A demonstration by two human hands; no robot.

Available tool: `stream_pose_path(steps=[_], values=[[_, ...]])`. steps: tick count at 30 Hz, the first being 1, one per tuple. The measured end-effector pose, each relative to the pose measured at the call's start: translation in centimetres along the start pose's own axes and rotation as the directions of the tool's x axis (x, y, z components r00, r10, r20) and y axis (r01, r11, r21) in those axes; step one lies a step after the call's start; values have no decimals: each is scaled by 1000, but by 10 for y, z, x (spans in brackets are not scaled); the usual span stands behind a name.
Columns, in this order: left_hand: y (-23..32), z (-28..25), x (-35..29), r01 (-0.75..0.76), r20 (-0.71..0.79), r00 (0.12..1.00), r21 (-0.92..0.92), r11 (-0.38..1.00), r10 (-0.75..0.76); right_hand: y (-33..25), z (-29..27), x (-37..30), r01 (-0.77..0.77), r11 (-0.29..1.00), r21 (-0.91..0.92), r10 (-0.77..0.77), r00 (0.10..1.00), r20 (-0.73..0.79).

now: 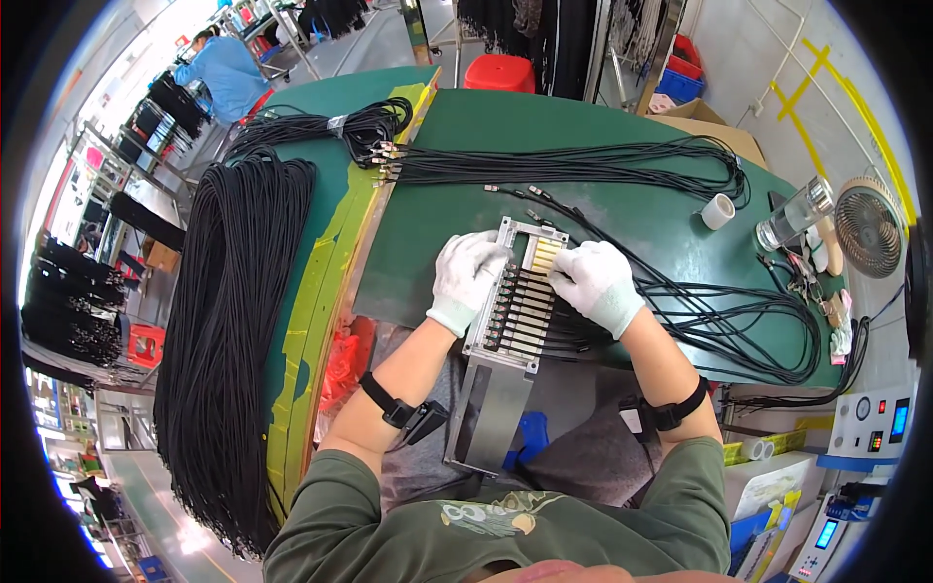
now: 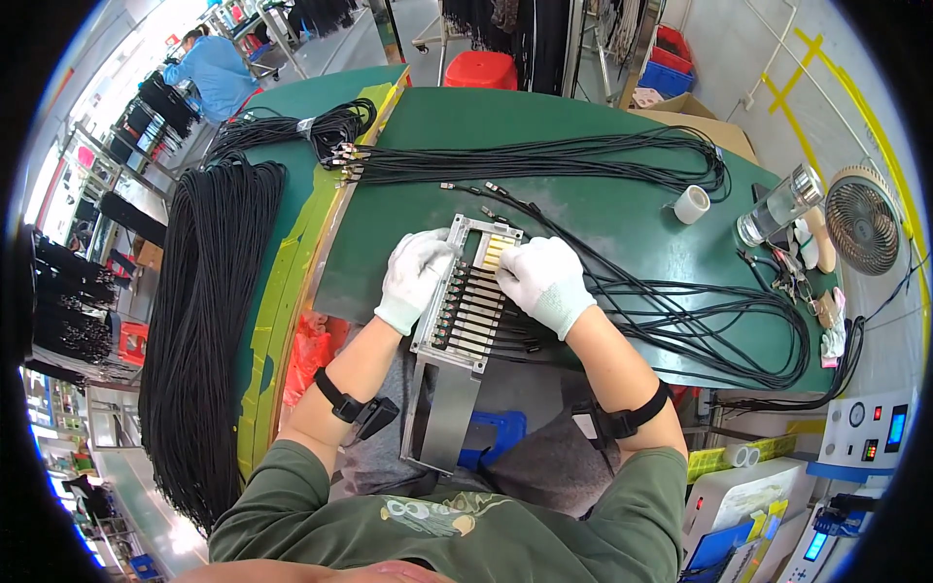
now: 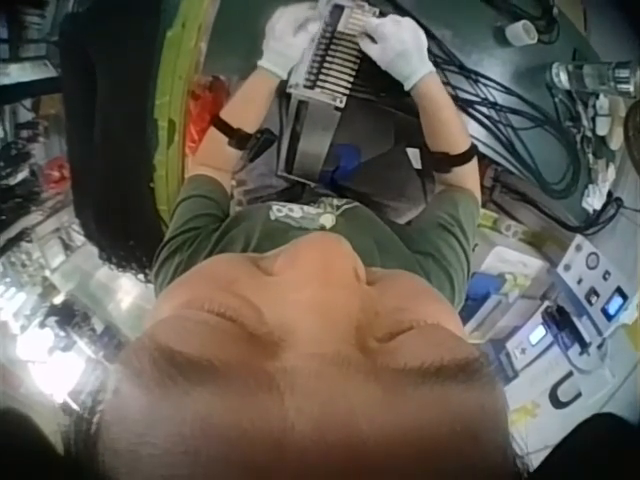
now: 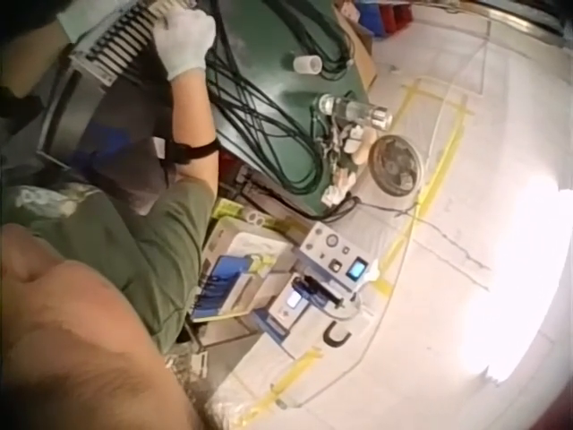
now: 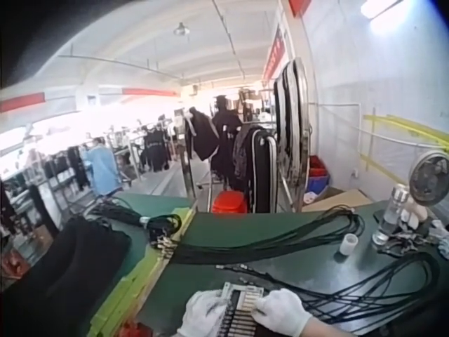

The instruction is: The person places cables into a metal fixture by hand, inserts it into a machine, and presses a button. After removing the fixture, the person takes out the cables and gathers a new bundle from a pile to repeat the process.

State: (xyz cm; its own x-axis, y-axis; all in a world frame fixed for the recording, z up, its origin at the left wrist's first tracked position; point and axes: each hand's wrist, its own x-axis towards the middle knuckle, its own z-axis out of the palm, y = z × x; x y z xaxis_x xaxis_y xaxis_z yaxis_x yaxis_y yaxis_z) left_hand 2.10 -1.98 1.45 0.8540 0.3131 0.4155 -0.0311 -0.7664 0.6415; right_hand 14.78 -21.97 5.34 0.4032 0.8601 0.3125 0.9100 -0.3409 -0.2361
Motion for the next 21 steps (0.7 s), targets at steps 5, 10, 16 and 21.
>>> stream_pose_path(steps=[5, 10, 16, 21], values=[[23, 4, -4, -238, 230, 957, 279, 930, 176, -2, -1, 0, -18, 996, -88, 25, 997, 79], [29, 5, 0, -226, 278, 952, 361, 905, 127, 42, -20, 0, -201, 976, 86, 194, 977, 84], [22, 8, -2, -219, 258, 956, 298, 929, 143, 69, 2, 11, -389, 902, -189, 384, 921, -62], [4, 15, 0, -155, 23, 988, 105, 982, 153, 58, -7, 4, -81, 996, 36, 88, 944, -317]])
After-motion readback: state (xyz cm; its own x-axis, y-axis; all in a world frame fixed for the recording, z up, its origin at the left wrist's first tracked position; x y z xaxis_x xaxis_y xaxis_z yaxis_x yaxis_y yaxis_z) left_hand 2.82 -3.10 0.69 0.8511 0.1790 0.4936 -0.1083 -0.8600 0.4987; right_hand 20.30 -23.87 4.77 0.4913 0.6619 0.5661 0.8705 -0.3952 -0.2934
